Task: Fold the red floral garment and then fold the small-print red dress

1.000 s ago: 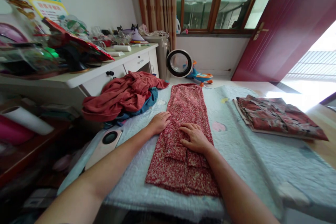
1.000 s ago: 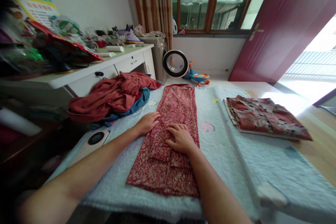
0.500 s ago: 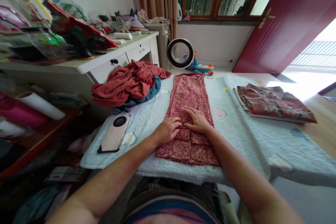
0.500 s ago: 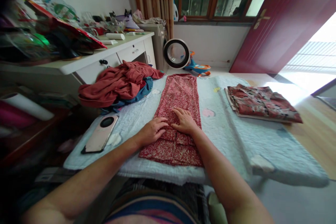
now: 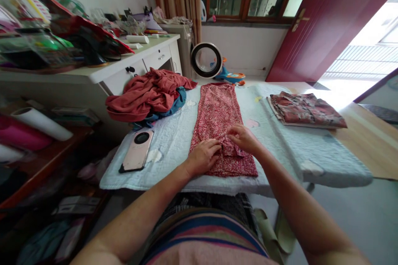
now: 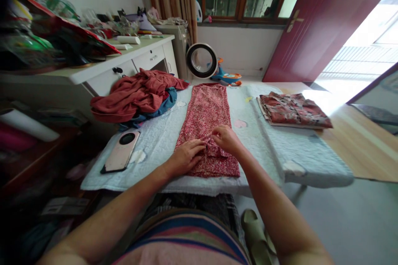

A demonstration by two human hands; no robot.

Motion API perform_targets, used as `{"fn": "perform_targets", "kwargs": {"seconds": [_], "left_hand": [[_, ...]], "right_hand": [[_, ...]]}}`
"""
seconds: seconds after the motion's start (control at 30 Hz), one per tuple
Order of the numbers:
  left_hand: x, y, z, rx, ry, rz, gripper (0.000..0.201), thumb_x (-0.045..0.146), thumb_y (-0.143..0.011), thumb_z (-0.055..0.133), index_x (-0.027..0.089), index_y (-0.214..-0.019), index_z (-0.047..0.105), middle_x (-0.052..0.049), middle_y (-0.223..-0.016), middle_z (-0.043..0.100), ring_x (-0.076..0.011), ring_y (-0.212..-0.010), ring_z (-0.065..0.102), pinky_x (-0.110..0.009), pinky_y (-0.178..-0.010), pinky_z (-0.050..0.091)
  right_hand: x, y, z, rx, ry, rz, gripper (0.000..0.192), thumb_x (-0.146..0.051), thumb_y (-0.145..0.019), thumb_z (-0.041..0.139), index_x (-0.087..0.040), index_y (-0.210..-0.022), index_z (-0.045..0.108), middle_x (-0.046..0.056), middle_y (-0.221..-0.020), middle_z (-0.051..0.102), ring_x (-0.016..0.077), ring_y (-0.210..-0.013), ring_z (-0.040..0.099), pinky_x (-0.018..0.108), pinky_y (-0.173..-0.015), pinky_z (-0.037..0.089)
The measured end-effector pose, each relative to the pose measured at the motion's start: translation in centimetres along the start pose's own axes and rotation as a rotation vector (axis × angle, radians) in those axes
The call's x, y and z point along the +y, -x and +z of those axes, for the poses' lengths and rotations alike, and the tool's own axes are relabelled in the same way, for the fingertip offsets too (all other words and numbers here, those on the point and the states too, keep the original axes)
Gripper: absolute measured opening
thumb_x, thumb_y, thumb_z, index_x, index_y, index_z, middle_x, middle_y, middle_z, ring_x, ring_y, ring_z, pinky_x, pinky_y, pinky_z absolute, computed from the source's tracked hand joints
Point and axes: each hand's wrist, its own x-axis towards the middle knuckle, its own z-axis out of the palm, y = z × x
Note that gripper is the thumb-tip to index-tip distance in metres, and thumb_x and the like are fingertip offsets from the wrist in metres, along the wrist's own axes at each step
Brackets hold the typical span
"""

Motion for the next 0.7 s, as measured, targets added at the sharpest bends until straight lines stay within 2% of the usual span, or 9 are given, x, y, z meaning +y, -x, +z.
{"fn": "perform_targets", "kwargs": {"seconds": [0.1, 0.23, 0.53, 0.7], "left_hand": [[0.3, 0.3, 1.0, -0.023, -0.013, -0.023, 0.036, 0.029, -0.091, 0.058, 0.018, -0.126, 0.06, -0.01, -0.137, 0.058, -0.0252, -0.129, 0.05, -0.046, -0.114, 0.036], [0.1, 0.6, 1.8, -0.019, -0.03, -0.028, 0.037, 0.029, -0.091, 0.058, 0.02, -0.127, 0.059, -0.009, -0.14, 0.056, -0.0251, -0.131, 0.048, -0.046, -0.116, 0.033], [0.8, 0.7, 1.4, 0.029, -0.065, -0.001, 0.034, 0.025, -0.09, 0.058, 0.02, -0.124, 0.06, -0.01, -0.139, 0.054, -0.0252, -0.13, 0.046, -0.047, -0.114, 0.034], [1.8, 1.2, 0.6, 0.006, -0.063, 0.029, 0.018, 0.026, -0.093, 0.056, 0.019, -0.106, 0.065, -0.007, -0.114, 0.062, -0.0235, -0.11, 0.054, -0.04, -0.1, 0.044]], "right_hand": [[-0.7, 3.1, 0.3, -0.097, 0.023, -0.004, 0.014, -0.021, -0.089, 0.055, -0.018, -0.087, 0.068, 0.005, -0.086, 0.062, 0.0187, -0.087, 0.056, 0.032, -0.082, 0.043], [-1.1, 5.6, 1.9, -0.081, 0.092, 0.002, 0.018, -0.021, -0.089, 0.055, -0.019, -0.101, 0.068, 0.007, -0.098, 0.062, 0.0209, -0.096, 0.053, 0.035, -0.09, 0.041], [-0.8, 6.2, 3.3, 0.017, 0.135, 0.009, 0.019, -0.022, -0.088, 0.057, -0.021, -0.104, 0.067, 0.007, -0.103, 0.061, 0.0233, -0.098, 0.05, 0.038, -0.092, 0.039], [-0.9, 6.4, 3.2, 0.042, 0.149, -0.011, 0.02, -0.022, -0.089, 0.057, -0.021, -0.106, 0.066, 0.008, -0.103, 0.062, 0.0242, -0.099, 0.051, 0.04, -0.093, 0.039]]}}
